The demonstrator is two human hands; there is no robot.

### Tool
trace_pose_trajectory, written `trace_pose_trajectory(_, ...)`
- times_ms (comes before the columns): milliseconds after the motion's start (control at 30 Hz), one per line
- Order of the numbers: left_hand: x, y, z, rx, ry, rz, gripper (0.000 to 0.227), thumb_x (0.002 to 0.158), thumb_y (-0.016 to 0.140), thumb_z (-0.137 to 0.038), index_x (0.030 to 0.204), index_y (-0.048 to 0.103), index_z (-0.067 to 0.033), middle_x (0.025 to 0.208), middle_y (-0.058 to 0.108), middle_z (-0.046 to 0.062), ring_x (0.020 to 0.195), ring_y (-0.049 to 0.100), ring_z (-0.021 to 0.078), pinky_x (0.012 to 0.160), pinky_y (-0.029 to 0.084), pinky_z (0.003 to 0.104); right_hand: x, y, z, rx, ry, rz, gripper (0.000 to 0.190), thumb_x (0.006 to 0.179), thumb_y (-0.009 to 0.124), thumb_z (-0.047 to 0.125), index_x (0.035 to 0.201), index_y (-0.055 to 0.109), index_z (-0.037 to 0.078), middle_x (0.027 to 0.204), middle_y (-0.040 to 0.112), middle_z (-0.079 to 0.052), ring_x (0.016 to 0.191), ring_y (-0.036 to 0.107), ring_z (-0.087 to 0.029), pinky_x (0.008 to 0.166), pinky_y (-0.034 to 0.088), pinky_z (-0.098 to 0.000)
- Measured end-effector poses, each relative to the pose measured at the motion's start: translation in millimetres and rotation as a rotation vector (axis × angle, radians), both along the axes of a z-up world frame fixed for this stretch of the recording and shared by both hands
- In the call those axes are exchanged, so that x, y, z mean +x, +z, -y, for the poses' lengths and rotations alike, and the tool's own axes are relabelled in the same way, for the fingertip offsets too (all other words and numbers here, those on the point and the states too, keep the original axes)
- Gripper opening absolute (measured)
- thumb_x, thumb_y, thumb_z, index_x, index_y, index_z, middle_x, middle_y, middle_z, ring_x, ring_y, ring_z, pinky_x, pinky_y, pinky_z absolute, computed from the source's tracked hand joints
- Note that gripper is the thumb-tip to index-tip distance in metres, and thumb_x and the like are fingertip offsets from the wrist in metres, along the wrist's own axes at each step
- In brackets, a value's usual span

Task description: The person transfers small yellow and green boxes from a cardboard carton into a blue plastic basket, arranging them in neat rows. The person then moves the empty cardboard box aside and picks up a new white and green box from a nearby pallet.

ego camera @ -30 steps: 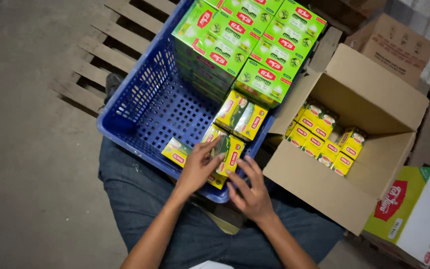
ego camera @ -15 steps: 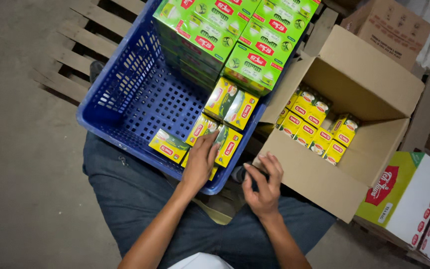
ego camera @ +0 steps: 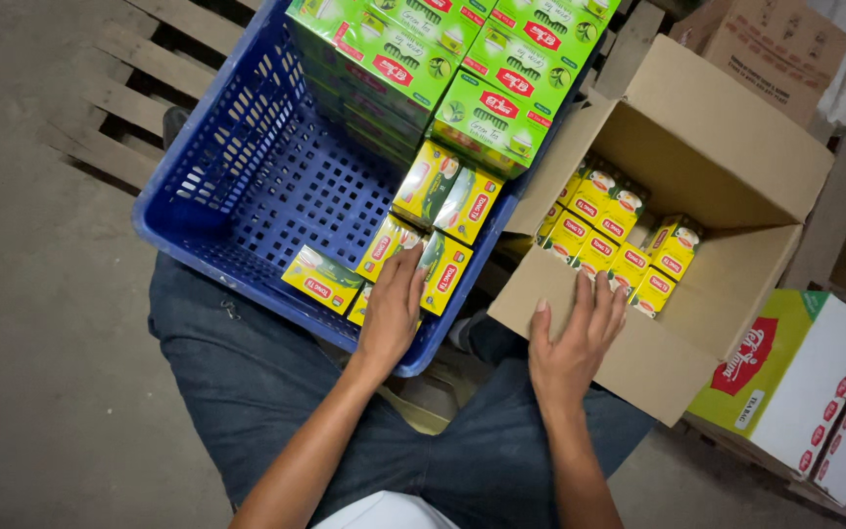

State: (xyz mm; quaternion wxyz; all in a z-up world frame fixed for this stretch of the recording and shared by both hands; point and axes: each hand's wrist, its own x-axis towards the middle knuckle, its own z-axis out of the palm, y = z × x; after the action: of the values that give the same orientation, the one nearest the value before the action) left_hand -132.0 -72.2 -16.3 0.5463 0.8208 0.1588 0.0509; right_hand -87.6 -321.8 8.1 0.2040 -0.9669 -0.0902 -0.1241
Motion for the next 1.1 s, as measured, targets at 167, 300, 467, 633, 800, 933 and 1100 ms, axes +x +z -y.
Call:
trace_pose_trajectory(167,-0.1,4.8,-2.8,-0.031,0.020,0.017,0.046,0.118,0.052,-0.022,0.157,0.058,0.0006,0.142,0.065,0.027,0.132,0.066,0.0501,0.110,0.055,0.057,4.2,3.1,1.2,-0.025,0.011,0.017,0.061,0.108,0.068,0.026,0.163,0.052,0.006,0.166,0.046,-0.022,0.157,0.034,-0.053,0.127,0.024,-0.0697)
trace_pose_trajectory(300,2.0,5.4,-4.2,-0.068,0.041,0.021,0.046,0.117,0.055,-0.024,0.156,0.060,0.0008,0.141,0.067,0.026,0.131,0.067,0.0492,0.109,0.055,0.057,8.2,13.6,5.9,-0.071,0.048,0.035,0.060,0.104,0.075,0.032,0.156,0.060,0.006,0.155,0.055,-0.018,0.149,0.045,-0.047,0.124,0.032,-0.0632)
trace_pose_trajectory(467,0.8,10.0,-4.6,-0.102,0.037,0.004,0.046,0.117,0.055,-0.022,0.156,0.059,0.0018,0.142,0.065,0.028,0.131,0.067,0.0508,0.110,0.055,0.058,11.5,21.2,7.9,-0.079,0.038,0.022,0.058,0.102,0.080,0.038,0.150,0.065,0.010,0.150,0.059,-0.014,0.143,0.049,-0.043,0.122,0.033,-0.0614)
trace_pose_trajectory(633,1.8,13.4,-6.4,-0.118,0.041,0.005,0.046,0.116,0.056,-0.021,0.156,0.059,0.0020,0.141,0.065,0.028,0.129,0.068,0.0509,0.109,0.056,0.059,16.0,31.7,16.6,-0.033,0.029,-0.083,0.058,0.102,0.082,0.046,0.148,0.066,0.014,0.148,0.061,-0.009,0.143,0.048,-0.037,0.120,0.030,-0.0591)
trace_pose_trajectory(800,3.7,19.2,-7.4,-0.124,0.042,0.013,0.048,0.114,0.059,-0.020,0.157,0.057,0.0004,0.143,0.064,0.029,0.132,0.065,0.0533,0.110,0.056,0.061,28.8,39.1,34.4,0.030,0.076,-0.155,0.045,0.104,0.081,0.036,0.143,0.070,0.017,0.143,0.067,-0.004,0.140,0.059,-0.029,0.113,0.037,-0.0499)
trace_pose_trajectory(933,2.7,20.8,-8.2,-0.139,0.030,0.024,0.047,0.114,0.059,-0.019,0.157,0.056,0.0004,0.142,0.063,0.029,0.131,0.066,0.0535,0.110,0.056,0.061,47.4,42.6,54.7,0.154,0.101,-0.139,0.036,0.102,0.083,0.017,0.137,0.074,0.012,0.135,0.072,-0.008,0.134,0.068,-0.033,0.114,0.047,-0.0481)
trace_pose_trajectory(1100,-2.9,22.3,-11.6,-0.085,0.023,0.043,0.049,0.115,0.056,-0.022,0.159,0.053,-0.0011,0.143,0.060,0.028,0.135,0.062,0.0543,0.110,0.055,0.063,83.2,55.3,75.2,0.165,0.046,-0.213,0.026,0.107,0.080,0.008,0.132,0.075,0.002,0.120,0.074,-0.022,0.106,0.077,-0.042,0.084,0.060,-0.0475)
